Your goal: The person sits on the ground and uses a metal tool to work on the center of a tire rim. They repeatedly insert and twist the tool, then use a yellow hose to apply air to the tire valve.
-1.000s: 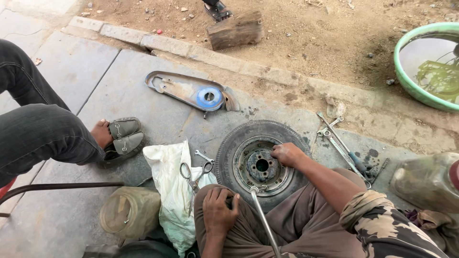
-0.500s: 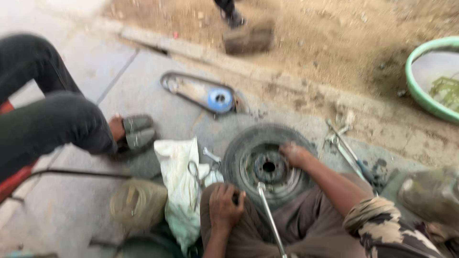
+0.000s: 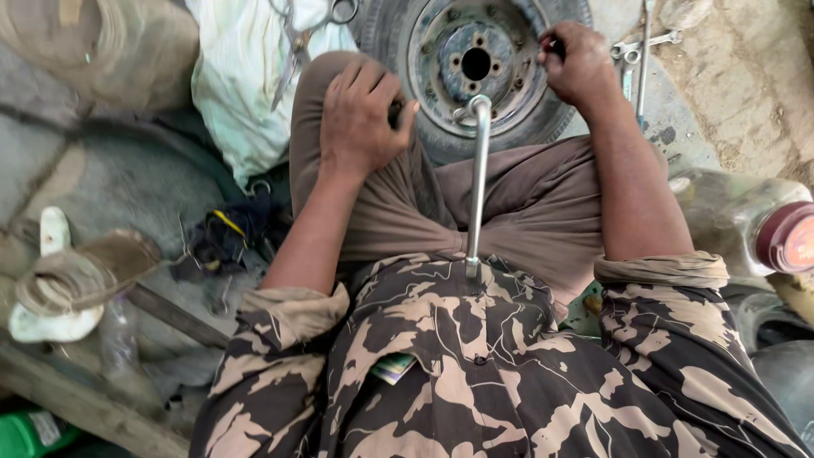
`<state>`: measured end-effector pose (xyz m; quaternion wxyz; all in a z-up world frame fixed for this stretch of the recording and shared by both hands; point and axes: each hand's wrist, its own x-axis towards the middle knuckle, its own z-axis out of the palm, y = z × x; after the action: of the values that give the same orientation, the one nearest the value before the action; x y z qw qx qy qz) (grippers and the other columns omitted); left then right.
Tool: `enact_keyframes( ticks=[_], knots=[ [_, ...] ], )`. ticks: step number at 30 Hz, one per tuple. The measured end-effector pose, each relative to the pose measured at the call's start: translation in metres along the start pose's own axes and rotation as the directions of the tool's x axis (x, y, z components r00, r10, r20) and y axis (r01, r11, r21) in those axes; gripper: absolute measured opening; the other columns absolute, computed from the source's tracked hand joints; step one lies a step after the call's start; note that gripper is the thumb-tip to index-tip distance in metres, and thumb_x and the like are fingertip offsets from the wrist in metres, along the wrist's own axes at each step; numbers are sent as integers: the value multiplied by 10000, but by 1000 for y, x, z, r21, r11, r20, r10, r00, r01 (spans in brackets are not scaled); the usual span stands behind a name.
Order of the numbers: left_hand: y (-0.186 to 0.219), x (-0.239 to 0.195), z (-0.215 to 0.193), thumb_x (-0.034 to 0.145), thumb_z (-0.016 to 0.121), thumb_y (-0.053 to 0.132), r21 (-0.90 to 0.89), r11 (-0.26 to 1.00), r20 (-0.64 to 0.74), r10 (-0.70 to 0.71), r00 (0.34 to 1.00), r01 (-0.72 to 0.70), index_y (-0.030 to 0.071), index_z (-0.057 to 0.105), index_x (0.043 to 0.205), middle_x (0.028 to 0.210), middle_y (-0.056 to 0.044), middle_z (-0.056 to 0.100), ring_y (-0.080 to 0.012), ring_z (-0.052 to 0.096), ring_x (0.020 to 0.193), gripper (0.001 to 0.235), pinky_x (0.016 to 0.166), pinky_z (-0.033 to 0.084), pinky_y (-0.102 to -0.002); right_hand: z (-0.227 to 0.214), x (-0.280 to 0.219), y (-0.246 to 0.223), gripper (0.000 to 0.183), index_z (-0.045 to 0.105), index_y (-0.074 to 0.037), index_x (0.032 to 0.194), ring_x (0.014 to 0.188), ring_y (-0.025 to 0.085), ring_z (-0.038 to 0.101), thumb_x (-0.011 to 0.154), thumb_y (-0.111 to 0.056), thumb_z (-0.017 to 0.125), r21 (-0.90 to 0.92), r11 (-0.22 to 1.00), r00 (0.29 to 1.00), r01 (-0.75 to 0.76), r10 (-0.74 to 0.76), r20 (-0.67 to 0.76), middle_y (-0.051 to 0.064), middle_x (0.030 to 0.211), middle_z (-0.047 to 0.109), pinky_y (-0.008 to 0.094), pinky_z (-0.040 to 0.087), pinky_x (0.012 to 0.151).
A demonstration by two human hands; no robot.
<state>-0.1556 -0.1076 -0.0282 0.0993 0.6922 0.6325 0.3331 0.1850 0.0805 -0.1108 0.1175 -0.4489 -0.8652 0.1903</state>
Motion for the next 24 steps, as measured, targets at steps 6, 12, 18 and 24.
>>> enact_keyframes(
  ticks=[6,12,18,24],
  knots=[
    [0,-1,-1,874,823,259,-22,1000,3,-19,1000,19,97,616,869,968,-94,592,-310,584,984,263,880,468,-469,-1,2,-7,129,690,-16,1118,968,391,694,991,-33,709,56,998,999,16,-19,40,180,1009,731,478,538,864],
    [-2,1,-2,859,822,270,-1,1000,-16,3,1000,-3,95,625,889,967,-99,592,-310,583,979,265,859,461,-463,0,5,-10,92,689,-13,1106,976,377,703,1015,-23,692,83,994,995,65,-72,74,175,1019,733,468,546,881],
    [-5,-1,2,884,815,271,-16,1000,2,-23,1000,23,99,621,895,970,-90,587,-297,584,978,259,871,467,-457,-4,9,-16,88,721,-21,1099,964,343,713,1019,-9,684,26,999,994,37,-39,103,177,1032,742,438,556,873],
    [-6,-2,3,885,810,261,-21,1000,-37,0,999,-1,107,609,892,979,-79,588,-286,591,1009,253,895,467,-452,-11,6,-24,110,721,4,1134,958,306,735,1035,4,673,103,995,996,12,-21,89,178,1061,745,395,576,859]
  ],
)
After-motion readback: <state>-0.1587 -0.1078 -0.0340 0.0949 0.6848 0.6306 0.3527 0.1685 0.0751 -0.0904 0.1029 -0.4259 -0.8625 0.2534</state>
